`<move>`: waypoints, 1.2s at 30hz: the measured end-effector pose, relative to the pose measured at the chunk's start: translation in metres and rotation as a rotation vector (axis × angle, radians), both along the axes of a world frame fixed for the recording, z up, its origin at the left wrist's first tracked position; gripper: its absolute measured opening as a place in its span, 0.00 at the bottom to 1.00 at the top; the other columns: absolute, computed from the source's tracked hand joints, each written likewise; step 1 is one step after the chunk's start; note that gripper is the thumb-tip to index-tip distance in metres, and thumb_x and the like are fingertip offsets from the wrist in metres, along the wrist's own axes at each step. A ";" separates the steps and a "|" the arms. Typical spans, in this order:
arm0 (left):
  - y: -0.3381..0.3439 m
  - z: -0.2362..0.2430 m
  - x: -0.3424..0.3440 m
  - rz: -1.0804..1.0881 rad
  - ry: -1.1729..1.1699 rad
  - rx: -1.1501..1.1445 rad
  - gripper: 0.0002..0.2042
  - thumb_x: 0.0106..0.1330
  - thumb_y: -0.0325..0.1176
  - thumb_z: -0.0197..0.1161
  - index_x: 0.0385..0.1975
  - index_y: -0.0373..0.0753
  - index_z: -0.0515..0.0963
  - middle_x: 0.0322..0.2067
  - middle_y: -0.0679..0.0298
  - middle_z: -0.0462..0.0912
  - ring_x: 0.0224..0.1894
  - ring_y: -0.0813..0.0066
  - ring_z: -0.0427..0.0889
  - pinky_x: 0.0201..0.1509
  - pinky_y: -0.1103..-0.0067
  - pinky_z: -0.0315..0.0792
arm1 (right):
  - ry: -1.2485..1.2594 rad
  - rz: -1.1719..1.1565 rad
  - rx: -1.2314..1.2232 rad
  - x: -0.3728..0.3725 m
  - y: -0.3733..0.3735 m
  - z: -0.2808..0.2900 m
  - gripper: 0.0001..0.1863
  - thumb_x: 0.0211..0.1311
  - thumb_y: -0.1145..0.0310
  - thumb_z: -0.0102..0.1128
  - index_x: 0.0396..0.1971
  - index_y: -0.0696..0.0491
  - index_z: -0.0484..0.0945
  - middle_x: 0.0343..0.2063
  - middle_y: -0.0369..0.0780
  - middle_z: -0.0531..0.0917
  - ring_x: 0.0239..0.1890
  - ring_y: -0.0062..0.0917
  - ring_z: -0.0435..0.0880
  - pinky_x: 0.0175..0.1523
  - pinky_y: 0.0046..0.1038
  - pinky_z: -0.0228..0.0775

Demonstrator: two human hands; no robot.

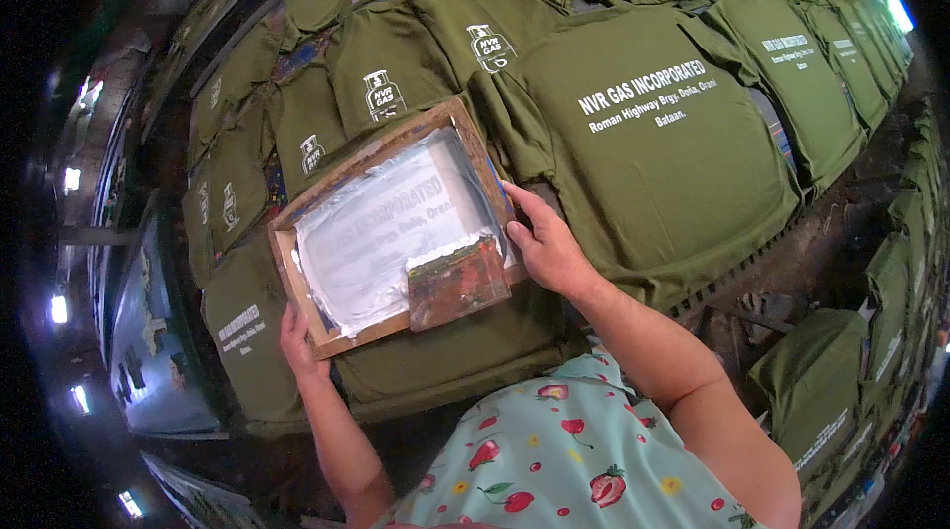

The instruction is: The person holds a wooden frame with a plastic sheet and uses a small rectangular tool to spread a white paste-like substance evenly across the surface. The person repeatedly lifts and repositions the frame while continuing to spread the material.

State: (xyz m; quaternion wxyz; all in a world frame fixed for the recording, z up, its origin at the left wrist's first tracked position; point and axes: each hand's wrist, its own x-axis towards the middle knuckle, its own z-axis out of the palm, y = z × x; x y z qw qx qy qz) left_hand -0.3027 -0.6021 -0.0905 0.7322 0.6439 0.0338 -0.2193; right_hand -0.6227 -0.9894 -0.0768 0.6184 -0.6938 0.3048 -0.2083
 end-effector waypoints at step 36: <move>-0.010 -0.015 -0.003 -0.043 -0.222 0.046 0.25 0.79 0.22 0.72 0.73 0.22 0.78 0.62 0.56 0.90 0.58 0.73 0.89 0.67 0.74 0.81 | -0.040 -0.042 0.295 0.000 -0.015 0.014 0.34 0.79 0.79 0.62 0.83 0.58 0.72 0.74 0.44 0.82 0.74 0.30 0.80 0.82 0.34 0.67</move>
